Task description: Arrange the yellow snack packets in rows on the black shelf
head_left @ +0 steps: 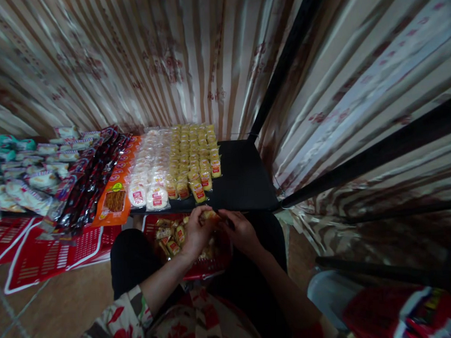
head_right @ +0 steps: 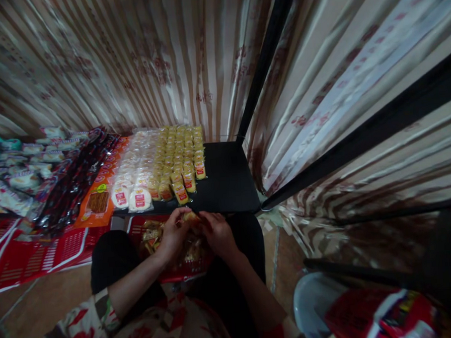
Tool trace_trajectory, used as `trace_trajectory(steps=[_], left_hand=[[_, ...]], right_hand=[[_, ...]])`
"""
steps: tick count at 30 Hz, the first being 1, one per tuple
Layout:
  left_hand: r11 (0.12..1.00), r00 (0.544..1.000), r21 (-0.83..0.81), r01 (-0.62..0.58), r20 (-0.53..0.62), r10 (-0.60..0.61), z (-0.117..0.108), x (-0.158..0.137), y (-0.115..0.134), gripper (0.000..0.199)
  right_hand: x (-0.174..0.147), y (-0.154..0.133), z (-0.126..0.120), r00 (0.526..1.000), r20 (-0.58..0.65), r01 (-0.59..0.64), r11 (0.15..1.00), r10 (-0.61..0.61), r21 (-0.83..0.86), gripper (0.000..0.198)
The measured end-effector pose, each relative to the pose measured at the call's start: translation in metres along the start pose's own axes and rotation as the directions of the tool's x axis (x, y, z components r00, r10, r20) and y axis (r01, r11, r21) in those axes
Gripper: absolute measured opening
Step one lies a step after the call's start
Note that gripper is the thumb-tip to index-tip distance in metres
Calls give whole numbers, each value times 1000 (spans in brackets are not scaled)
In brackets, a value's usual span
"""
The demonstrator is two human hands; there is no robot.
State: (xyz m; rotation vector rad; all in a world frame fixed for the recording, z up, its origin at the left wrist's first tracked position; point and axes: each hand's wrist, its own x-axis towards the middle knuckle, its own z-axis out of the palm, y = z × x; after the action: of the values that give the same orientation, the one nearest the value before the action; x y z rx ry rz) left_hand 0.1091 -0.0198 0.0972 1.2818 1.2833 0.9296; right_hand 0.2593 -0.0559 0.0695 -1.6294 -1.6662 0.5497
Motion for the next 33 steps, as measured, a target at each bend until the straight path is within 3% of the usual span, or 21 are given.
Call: trace_trajectory(steps=[2, 5, 9, 17, 27, 33], left_hand=[[987, 990, 88, -132, 51, 128, 4, 9, 3, 42], [931, 938, 143, -337, 136, 319, 11, 24, 10, 45], [875, 893, 179, -450, 104, 438, 22, 36, 14, 47], [910, 919, 134, -393, 95, 383, 51, 39, -1, 45], [965, 968, 83, -249, 56, 245, 69, 60, 0, 48], [974, 973, 15, -224, 51, 223, 71, 64, 3, 49]], right_hand=[[2, 3, -4, 1000, 15, -10, 1000, 10, 30, 33], [11, 6, -12, 999, 21, -33, 998, 32, 54, 35], [35, 12, -18, 987, -51, -140, 976, 150, 165, 35], [87, 35, -10, 938, -212, -225, 947, 274, 229, 37], [114, 35, 0, 948, -240, -190, 977, 209, 99, 34], [120, 34, 4, 952, -244, -164, 981, 185, 102, 37]])
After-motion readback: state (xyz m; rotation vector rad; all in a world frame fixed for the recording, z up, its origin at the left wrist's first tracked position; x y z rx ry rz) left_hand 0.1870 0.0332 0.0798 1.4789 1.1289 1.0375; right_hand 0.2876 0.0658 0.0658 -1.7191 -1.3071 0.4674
